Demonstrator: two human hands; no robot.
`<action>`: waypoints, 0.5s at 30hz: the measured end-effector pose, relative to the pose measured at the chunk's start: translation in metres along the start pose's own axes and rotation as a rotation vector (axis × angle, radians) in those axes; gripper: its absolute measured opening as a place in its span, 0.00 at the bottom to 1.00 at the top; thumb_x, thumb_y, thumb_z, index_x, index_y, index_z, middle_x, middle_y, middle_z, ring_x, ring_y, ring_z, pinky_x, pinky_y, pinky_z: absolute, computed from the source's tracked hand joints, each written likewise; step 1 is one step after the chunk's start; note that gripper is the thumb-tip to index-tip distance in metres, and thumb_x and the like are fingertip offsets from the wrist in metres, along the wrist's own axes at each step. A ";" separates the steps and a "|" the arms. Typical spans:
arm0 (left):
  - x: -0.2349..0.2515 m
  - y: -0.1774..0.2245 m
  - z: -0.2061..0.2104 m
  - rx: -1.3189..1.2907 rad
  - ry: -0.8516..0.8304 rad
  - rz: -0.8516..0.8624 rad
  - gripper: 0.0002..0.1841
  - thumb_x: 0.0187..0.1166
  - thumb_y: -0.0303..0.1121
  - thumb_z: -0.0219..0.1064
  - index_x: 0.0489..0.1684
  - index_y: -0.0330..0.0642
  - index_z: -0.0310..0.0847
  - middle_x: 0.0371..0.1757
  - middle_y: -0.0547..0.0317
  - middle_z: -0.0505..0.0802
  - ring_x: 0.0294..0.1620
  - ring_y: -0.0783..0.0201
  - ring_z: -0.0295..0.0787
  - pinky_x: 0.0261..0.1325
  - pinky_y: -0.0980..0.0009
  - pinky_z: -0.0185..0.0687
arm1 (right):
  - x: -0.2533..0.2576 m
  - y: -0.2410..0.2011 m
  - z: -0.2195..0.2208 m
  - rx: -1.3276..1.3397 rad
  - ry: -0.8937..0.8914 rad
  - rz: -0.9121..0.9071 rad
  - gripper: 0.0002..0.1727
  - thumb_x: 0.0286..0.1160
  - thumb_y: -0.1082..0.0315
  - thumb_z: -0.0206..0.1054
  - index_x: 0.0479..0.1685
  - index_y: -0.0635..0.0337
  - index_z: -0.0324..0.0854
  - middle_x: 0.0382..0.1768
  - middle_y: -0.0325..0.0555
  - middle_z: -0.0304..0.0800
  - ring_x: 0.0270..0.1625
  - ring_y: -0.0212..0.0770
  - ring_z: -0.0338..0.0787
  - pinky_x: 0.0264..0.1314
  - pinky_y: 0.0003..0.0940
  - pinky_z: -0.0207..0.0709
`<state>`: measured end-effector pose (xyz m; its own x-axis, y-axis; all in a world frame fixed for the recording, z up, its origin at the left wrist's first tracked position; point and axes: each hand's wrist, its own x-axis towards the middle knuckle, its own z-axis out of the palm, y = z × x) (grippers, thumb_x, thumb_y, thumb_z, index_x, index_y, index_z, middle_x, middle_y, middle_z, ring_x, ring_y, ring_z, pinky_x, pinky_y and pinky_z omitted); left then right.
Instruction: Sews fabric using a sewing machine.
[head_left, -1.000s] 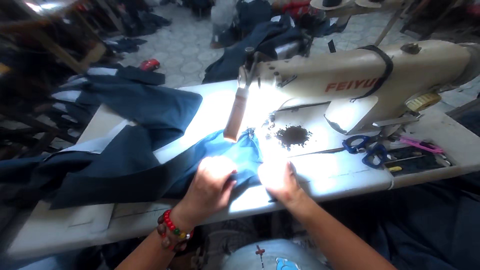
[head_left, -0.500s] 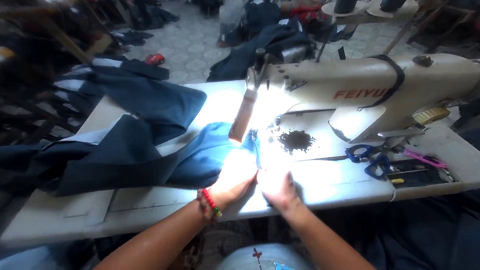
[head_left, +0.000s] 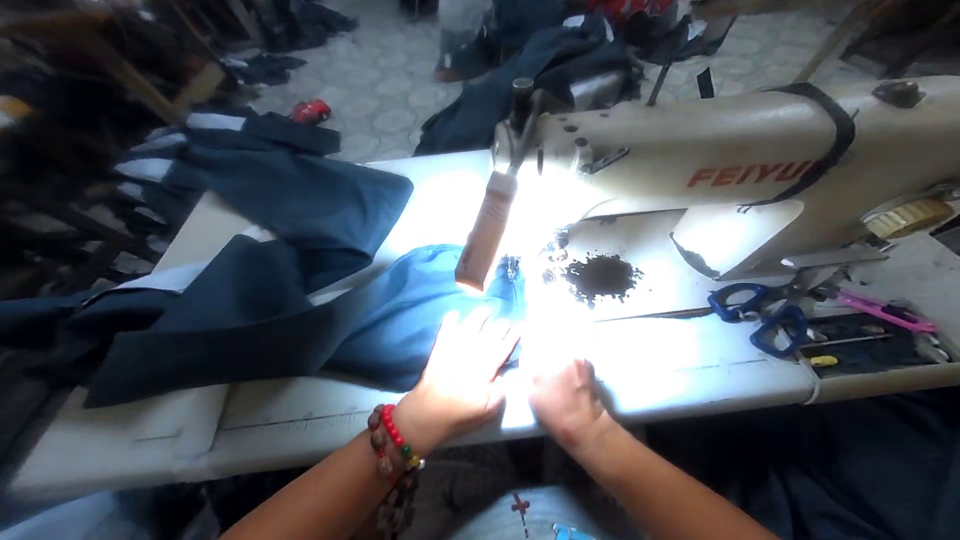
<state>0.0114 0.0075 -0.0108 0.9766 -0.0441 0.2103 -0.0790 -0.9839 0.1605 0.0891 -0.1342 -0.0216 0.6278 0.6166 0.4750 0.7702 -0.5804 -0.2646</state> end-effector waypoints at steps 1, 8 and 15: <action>0.003 0.000 -0.002 -0.004 -0.029 0.006 0.30 0.76 0.42 0.47 0.75 0.49 0.83 0.75 0.57 0.87 0.83 0.42 0.73 0.74 0.29 0.61 | 0.001 -0.001 -0.003 0.008 -0.048 0.005 0.11 0.64 0.72 0.68 0.40 0.70 0.91 0.30 0.56 0.93 0.33 0.54 0.95 0.29 0.46 0.84; 0.000 -0.013 0.006 -0.103 0.134 0.084 0.27 0.75 0.39 0.50 0.68 0.46 0.87 0.71 0.58 0.91 0.77 0.47 0.80 0.78 0.44 0.68 | 0.022 -0.004 -0.027 -0.074 -0.569 0.043 0.21 0.83 0.69 0.54 0.68 0.66 0.84 0.54 0.59 0.91 0.55 0.57 0.93 0.49 0.48 0.83; 0.001 -0.011 0.013 -0.131 0.166 0.084 0.28 0.74 0.39 0.51 0.72 0.44 0.85 0.72 0.57 0.90 0.78 0.48 0.79 0.79 0.48 0.68 | 0.027 0.004 -0.030 -0.051 -0.606 0.062 0.20 0.84 0.69 0.53 0.64 0.66 0.86 0.52 0.60 0.91 0.54 0.57 0.93 0.49 0.48 0.83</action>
<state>0.0160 0.0163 -0.0247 0.9203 -0.0849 0.3820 -0.1942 -0.9465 0.2576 0.1054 -0.1359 0.0150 0.6351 0.7652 -0.1056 0.7332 -0.6402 -0.2292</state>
